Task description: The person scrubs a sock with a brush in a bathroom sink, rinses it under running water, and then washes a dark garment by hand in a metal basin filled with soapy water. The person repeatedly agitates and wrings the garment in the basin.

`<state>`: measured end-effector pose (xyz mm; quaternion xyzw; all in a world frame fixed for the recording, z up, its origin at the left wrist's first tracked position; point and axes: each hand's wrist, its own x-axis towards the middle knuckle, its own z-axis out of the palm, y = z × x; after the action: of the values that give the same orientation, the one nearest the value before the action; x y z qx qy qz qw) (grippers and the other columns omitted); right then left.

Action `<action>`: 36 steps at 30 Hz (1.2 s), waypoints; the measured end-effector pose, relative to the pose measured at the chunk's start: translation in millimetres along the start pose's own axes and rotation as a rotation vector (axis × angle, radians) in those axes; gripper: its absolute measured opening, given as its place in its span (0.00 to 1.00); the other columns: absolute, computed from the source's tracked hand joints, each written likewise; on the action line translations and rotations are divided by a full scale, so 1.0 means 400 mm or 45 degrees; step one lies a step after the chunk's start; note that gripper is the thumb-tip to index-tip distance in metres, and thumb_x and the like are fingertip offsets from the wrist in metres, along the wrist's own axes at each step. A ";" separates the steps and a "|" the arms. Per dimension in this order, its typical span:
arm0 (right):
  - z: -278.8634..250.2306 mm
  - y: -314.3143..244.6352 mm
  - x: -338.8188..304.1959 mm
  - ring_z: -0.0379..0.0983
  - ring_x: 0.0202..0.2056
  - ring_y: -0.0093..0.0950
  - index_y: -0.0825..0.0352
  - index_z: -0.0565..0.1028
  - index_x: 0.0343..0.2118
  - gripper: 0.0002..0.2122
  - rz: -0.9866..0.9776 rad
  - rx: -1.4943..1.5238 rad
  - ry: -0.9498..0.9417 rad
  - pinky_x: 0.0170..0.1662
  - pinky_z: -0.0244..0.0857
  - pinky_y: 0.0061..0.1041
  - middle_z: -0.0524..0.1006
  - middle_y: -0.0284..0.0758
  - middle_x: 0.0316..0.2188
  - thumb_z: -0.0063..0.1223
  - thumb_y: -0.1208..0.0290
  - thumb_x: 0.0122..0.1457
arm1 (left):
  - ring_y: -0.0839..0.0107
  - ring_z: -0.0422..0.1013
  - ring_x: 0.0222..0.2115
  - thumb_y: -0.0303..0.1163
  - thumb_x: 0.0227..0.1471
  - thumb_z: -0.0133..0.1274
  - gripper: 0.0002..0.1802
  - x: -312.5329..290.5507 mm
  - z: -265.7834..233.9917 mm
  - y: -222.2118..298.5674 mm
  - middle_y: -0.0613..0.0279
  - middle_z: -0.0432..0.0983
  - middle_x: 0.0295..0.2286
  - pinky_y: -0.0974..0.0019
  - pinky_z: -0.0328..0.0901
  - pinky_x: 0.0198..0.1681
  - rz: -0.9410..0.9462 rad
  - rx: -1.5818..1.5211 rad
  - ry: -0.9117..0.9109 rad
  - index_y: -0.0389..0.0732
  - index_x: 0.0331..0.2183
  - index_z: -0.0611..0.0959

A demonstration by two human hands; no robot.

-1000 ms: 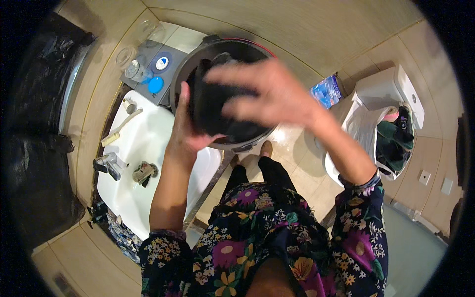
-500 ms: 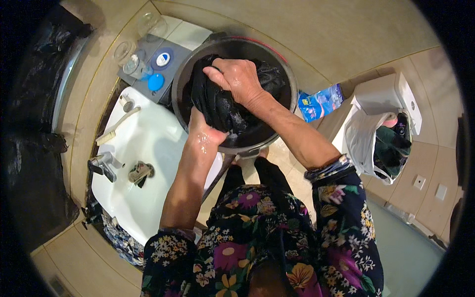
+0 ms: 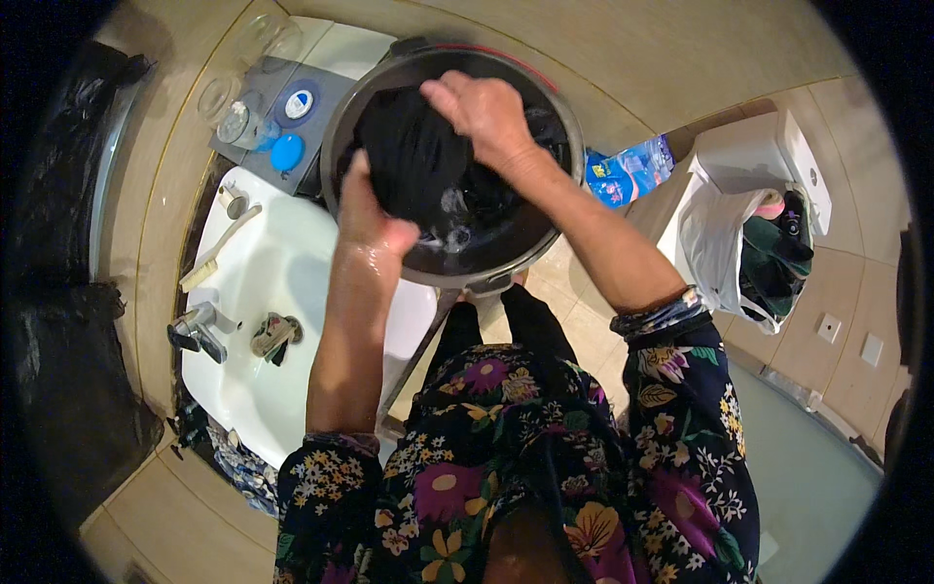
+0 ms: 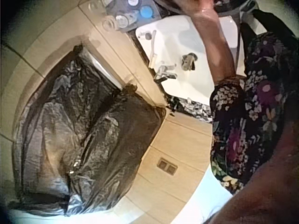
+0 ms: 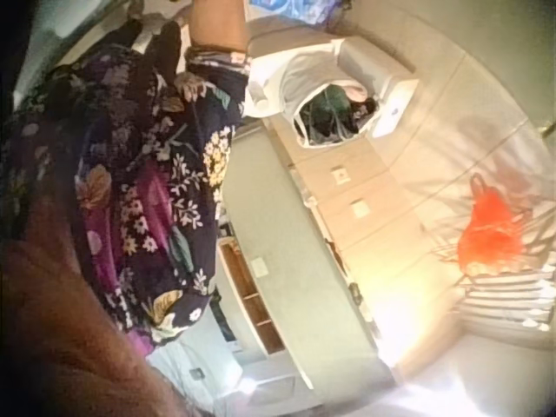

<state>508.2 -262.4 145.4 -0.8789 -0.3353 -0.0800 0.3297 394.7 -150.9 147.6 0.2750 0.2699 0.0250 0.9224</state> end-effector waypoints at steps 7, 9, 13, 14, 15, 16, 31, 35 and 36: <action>-0.110 -0.016 0.028 0.68 0.22 0.30 0.71 0.74 0.26 0.18 0.274 0.899 0.071 0.30 0.62 0.29 0.71 0.46 0.18 0.47 0.56 0.53 | 0.51 0.55 0.53 0.65 0.38 0.51 0.45 -0.071 -0.033 0.014 0.54 0.64 0.49 0.38 0.53 0.49 -0.581 -0.432 0.175 0.43 0.50 0.66; -0.143 -0.074 -0.007 0.69 0.22 0.36 0.70 0.73 0.25 0.17 0.135 0.834 -0.010 0.29 0.63 0.30 0.72 0.45 0.19 0.49 0.57 0.51 | 0.51 0.59 0.51 0.66 0.39 0.48 0.44 -0.088 -0.001 0.045 0.54 0.65 0.47 0.40 0.54 0.50 -0.314 -0.253 -0.051 0.45 0.51 0.66; -0.179 -0.204 -0.095 0.67 0.19 0.33 0.66 0.67 0.18 0.11 -0.368 0.521 -0.082 0.25 0.59 0.27 0.69 0.35 0.16 0.54 0.64 0.47 | 0.63 0.66 0.45 0.58 0.51 0.38 0.34 -0.055 -0.002 0.097 0.56 0.68 0.45 0.57 0.58 0.52 -0.112 -0.042 -0.462 0.41 0.48 0.70; -0.169 -0.234 -0.113 0.66 0.18 0.35 0.65 0.66 0.16 0.12 -0.498 0.499 -0.039 0.23 0.58 0.28 0.67 0.35 0.14 0.55 0.65 0.44 | 0.65 0.67 0.44 0.54 0.53 0.37 0.31 -0.052 0.013 0.091 0.56 0.69 0.44 0.61 0.59 0.52 -0.029 0.041 -0.392 0.39 0.48 0.70; -0.144 -0.257 -0.138 0.65 0.17 0.33 0.64 0.66 0.16 0.12 -0.546 0.491 -0.021 0.22 0.57 0.28 0.66 0.34 0.14 0.55 0.64 0.43 | 0.68 0.68 0.42 0.48 0.55 0.37 0.27 -0.050 0.022 0.067 0.57 0.71 0.42 0.65 0.60 0.50 0.233 0.224 -0.174 0.37 0.46 0.71; -0.109 -0.276 -0.161 0.65 0.16 0.31 0.63 0.66 0.15 0.12 -0.598 0.486 -0.007 0.22 0.56 0.27 0.65 0.33 0.13 0.55 0.63 0.43 | 0.70 0.67 0.43 0.49 0.53 0.40 0.27 0.005 -0.008 0.082 0.58 0.71 0.42 0.67 0.60 0.49 -0.108 0.185 -0.136 0.36 0.46 0.71; -0.006 -0.227 -0.122 0.69 0.18 0.39 0.64 0.69 0.16 0.12 -0.267 0.568 0.122 0.20 0.63 0.35 0.69 0.40 0.14 0.53 0.62 0.48 | 0.67 0.65 0.43 0.49 0.49 0.46 0.21 0.006 -0.059 -0.068 0.64 0.70 0.40 0.57 0.61 0.46 -0.044 -0.053 0.213 0.49 0.43 0.72; 0.059 -0.086 -0.018 0.70 0.19 0.42 0.64 0.71 0.17 0.15 -0.453 0.066 0.252 0.21 0.64 0.34 0.69 0.41 0.12 0.47 0.59 0.54 | 0.65 0.67 0.42 0.45 0.51 0.44 0.16 -0.009 0.015 -0.041 0.63 0.73 0.37 0.56 0.59 0.48 0.103 0.286 0.383 0.48 0.39 0.76; 0.041 -0.049 0.018 0.70 0.21 0.42 0.63 0.72 0.19 0.15 -0.121 0.170 0.125 0.22 0.64 0.35 0.71 0.42 0.14 0.45 0.58 0.55 | 0.63 0.68 0.42 0.46 0.48 0.47 0.22 -0.001 0.019 -0.021 0.60 0.72 0.40 0.54 0.61 0.47 -0.016 -0.187 0.108 0.47 0.44 0.73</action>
<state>499.8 -237.3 145.5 -0.8330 -0.3647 -0.1160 0.3995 397.4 -161.6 148.7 0.2035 0.3081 0.0504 0.9279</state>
